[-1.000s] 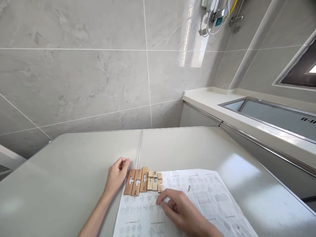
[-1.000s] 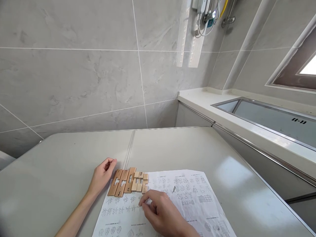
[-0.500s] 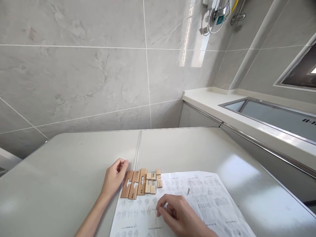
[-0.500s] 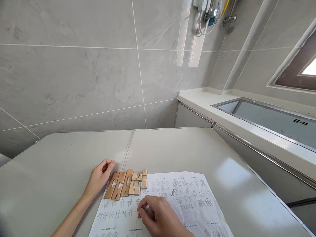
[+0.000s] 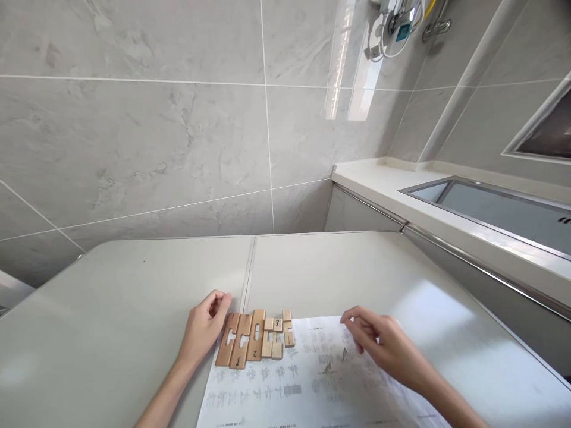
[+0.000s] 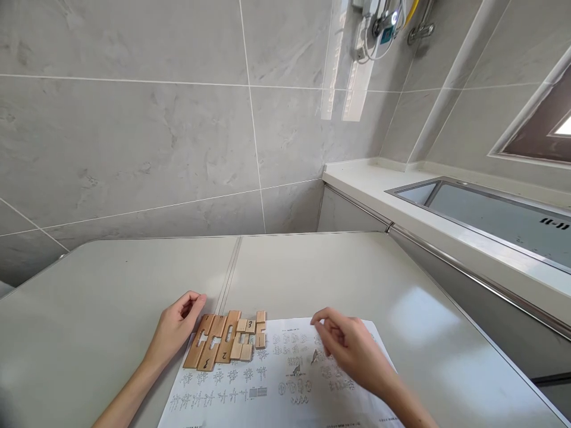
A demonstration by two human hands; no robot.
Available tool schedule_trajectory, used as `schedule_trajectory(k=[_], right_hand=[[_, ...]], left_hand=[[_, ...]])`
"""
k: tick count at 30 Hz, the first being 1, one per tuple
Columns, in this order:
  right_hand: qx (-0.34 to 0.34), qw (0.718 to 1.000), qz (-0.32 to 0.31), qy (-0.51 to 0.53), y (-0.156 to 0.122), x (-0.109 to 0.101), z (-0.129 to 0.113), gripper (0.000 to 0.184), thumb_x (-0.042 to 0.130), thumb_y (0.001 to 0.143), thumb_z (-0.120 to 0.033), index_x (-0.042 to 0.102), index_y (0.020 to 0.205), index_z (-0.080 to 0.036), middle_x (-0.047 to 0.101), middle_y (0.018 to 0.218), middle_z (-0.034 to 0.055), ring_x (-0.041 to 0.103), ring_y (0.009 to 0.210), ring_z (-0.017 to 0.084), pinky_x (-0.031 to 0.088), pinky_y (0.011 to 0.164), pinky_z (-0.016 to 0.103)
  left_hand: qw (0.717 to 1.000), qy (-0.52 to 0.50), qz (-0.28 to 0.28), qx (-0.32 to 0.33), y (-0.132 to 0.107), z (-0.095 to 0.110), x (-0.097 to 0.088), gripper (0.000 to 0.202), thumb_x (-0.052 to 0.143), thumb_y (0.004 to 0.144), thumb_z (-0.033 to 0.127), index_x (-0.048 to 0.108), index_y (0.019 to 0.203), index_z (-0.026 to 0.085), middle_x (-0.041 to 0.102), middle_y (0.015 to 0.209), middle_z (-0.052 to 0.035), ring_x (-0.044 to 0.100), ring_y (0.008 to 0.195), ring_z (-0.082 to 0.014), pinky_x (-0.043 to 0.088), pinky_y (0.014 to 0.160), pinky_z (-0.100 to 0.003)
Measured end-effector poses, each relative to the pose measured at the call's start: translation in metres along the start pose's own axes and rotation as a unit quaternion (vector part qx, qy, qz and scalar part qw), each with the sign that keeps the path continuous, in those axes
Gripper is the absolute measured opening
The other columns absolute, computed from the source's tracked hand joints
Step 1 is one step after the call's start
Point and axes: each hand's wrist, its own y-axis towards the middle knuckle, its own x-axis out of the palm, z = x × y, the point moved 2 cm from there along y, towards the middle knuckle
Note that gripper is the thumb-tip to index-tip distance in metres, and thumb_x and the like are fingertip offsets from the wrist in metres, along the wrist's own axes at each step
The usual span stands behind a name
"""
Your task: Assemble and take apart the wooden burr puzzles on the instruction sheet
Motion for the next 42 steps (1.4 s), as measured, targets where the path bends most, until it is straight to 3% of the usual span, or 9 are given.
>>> schedule_trajectory(k=[4, 6, 10, 15, 20, 27, 32, 38, 42], right_hand=[[0.006, 0.998, 0.025, 0.057, 0.003, -0.007, 0.029, 0.044, 0.044, 0.105, -0.06, 0.066, 0.097, -0.024, 0.048, 0.057, -0.0053, 0.048, 0.055, 0.017, 0.04, 0.059, 0.03], [0.001, 0.997, 0.026, 0.067, 0.003, -0.006, 0.038, 0.043, 0.046, 0.105, -0.06, 0.067, 0.097, -0.022, 0.049, 0.056, -0.0058, 0.047, 0.054, 0.016, 0.038, 0.058, 0.03], [0.004, 0.997, 0.023, 0.075, 0.001, -0.003, 0.047, 0.042, 0.045, 0.106, -0.057, 0.068, 0.101, -0.022, 0.05, 0.058, -0.0055, 0.044, 0.052, 0.015, 0.036, 0.057, 0.029], [0.002, 0.999, 0.015, 0.049, 0.001, -0.003, 0.048, 0.042, 0.045, 0.105, -0.058, 0.068, 0.099, -0.023, 0.048, 0.058, -0.0049, 0.042, 0.055, 0.016, 0.034, 0.057, 0.03], [-0.003, 0.999, 0.02, 0.031, 0.001, -0.004, 0.045, 0.04, 0.047, 0.104, -0.057, 0.069, 0.096, -0.024, 0.048, 0.059, -0.0043, 0.04, 0.056, 0.017, 0.033, 0.057, 0.03], [-0.004, 0.999, 0.026, 0.022, 0.001, -0.004, 0.045, 0.037, 0.05, 0.103, -0.055, 0.07, 0.095, -0.025, 0.05, 0.059, -0.0033, 0.041, 0.055, 0.017, 0.034, 0.057, 0.03], [0.003, 1.0, 0.008, 0.017, 0.001, -0.006, 0.045, 0.039, 0.049, 0.103, -0.057, 0.07, 0.095, -0.025, 0.051, 0.059, -0.0032, 0.041, 0.055, 0.017, 0.034, 0.057, 0.03], [0.001, 1.0, 0.014, 0.021, 0.001, -0.004, 0.045, 0.042, 0.048, 0.103, -0.059, 0.07, 0.096, -0.025, 0.047, 0.058, -0.0041, 0.039, 0.055, 0.017, 0.035, 0.057, 0.03], [-0.009, 0.999, 0.018, 0.029, 0.002, -0.006, 0.043, 0.043, 0.049, 0.102, -0.061, 0.07, 0.095, -0.024, 0.051, 0.059, -0.0038, 0.041, 0.054, 0.017, 0.037, 0.057, 0.03]], left_hand=[[1.0, 0.003, 0.008, 0.002, 0.0, 0.002, -0.002, 0.047, 0.052, 0.096, 0.063, 0.056, 0.075, 0.022, 0.053, 0.068, 0.0028, 0.046, 0.06, -0.0151, 0.041, 0.057, -0.025], [1.0, 0.013, 0.0, 0.022, -0.001, 0.003, -0.004, 0.043, 0.051, 0.098, 0.06, 0.06, 0.08, 0.022, 0.062, 0.076, 0.0003, 0.055, 0.068, -0.0173, 0.048, 0.065, -0.027], [0.988, 0.074, -0.072, 0.113, -0.011, 0.0, -0.007, 0.027, 0.062, 0.095, 0.049, 0.068, 0.108, 0.026, 0.07, 0.124, -0.0072, 0.066, 0.114, -0.0267, 0.056, 0.098, -0.037], [0.952, 0.139, -0.189, 0.196, -0.028, 0.001, -0.009, 0.086, 0.086, 0.076, 0.049, 0.049, 0.152, 0.035, 0.049, 0.159, -0.0105, 0.047, 0.146, -0.037, 0.051, 0.114, -0.05], [0.942, 0.158, -0.228, 0.19, -0.029, 0.009, -0.004, 0.109, 0.095, 0.065, 0.052, 0.042, 0.16, 0.04, 0.047, 0.162, -0.0113, 0.045, 0.148, -0.0412, 0.056, 0.109, -0.052], [0.947, 0.152, -0.223, 0.175, -0.033, 0.006, 0.0, 0.094, 0.091, 0.072, 0.044, 0.047, 0.156, 0.041, 0.055, 0.152, -0.0096, 0.056, 0.137, -0.0366, 0.059, 0.104, -0.047], [0.947, 0.17, -0.2, 0.188, -0.04, 0.004, -0.003, 0.086, 0.087, 0.077, 0.048, 0.049, 0.154, 0.038, 0.062, 0.142, -0.0094, 0.06, 0.129, -0.035, 0.062, 0.097, -0.044], [0.932, 0.213, -0.125, 0.264, -0.052, -0.002, -0.014, 0.08, 0.081, 0.084, 0.052, 0.048, 0.155, 0.036, 0.066, 0.143, -0.0075, 0.059, 0.132, -0.0339, 0.062, 0.099, -0.04], [0.938, 0.217, -0.061, 0.265, -0.069, -0.004, -0.031, 0.08, 0.08, 0.085, 0.057, 0.049, 0.155, 0.036, 0.067, 0.143, -0.0079, 0.058, 0.135, -0.0374, 0.061, 0.102, -0.043]])
